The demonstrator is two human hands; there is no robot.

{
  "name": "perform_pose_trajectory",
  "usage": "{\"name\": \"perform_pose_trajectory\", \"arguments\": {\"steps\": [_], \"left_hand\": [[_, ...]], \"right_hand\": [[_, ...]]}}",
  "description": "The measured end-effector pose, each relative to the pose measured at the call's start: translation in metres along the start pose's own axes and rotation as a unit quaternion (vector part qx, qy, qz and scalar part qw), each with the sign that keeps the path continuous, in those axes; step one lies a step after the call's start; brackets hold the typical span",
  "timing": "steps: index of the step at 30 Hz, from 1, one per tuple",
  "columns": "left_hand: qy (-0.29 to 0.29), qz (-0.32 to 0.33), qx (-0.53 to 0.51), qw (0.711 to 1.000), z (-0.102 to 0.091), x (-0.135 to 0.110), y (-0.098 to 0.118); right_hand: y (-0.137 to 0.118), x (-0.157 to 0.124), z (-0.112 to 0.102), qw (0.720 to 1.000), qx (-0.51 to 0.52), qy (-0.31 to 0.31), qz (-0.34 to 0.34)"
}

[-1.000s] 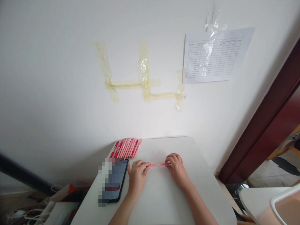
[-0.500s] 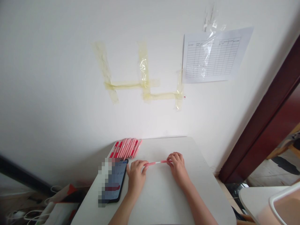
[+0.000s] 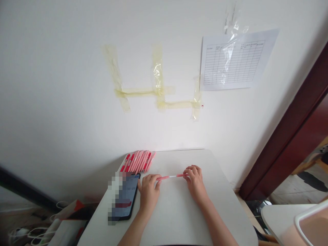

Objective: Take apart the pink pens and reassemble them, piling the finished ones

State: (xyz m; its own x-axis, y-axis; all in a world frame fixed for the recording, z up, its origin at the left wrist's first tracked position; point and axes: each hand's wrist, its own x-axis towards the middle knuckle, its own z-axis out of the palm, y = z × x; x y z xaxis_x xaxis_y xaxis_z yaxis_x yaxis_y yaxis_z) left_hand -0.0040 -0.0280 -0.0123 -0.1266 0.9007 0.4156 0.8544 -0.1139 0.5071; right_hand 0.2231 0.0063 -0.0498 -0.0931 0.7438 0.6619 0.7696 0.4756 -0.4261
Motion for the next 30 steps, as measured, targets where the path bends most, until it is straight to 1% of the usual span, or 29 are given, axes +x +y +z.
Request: {"name": "perform_pose_trajectory", "arguments": {"steps": [6,11,19,26,30], "left_hand": [[-0.012,0.010,-0.001,1.000,0.000,-0.001,0.001],[-0.024,0.022,-0.010,0.999,0.000,-0.002,0.002],[-0.039,0.033,-0.012,0.999,0.002,-0.002,0.002],[-0.032,0.050,-0.006,0.998,0.004,-0.003,0.001],[-0.041,0.062,-0.014,0.997,0.005,-0.004,0.001]], "right_hand": [[-0.002,-0.002,0.000,1.000,-0.025,-0.013,-0.012],[-0.004,-0.002,-0.001,0.999,-0.043,-0.008,-0.016],[-0.006,-0.002,-0.001,0.999,-0.040,-0.006,-0.033],[-0.011,-0.002,-0.004,0.997,-0.050,-0.027,-0.053],[-0.014,-0.001,-0.007,0.996,-0.051,-0.036,-0.065]]}}
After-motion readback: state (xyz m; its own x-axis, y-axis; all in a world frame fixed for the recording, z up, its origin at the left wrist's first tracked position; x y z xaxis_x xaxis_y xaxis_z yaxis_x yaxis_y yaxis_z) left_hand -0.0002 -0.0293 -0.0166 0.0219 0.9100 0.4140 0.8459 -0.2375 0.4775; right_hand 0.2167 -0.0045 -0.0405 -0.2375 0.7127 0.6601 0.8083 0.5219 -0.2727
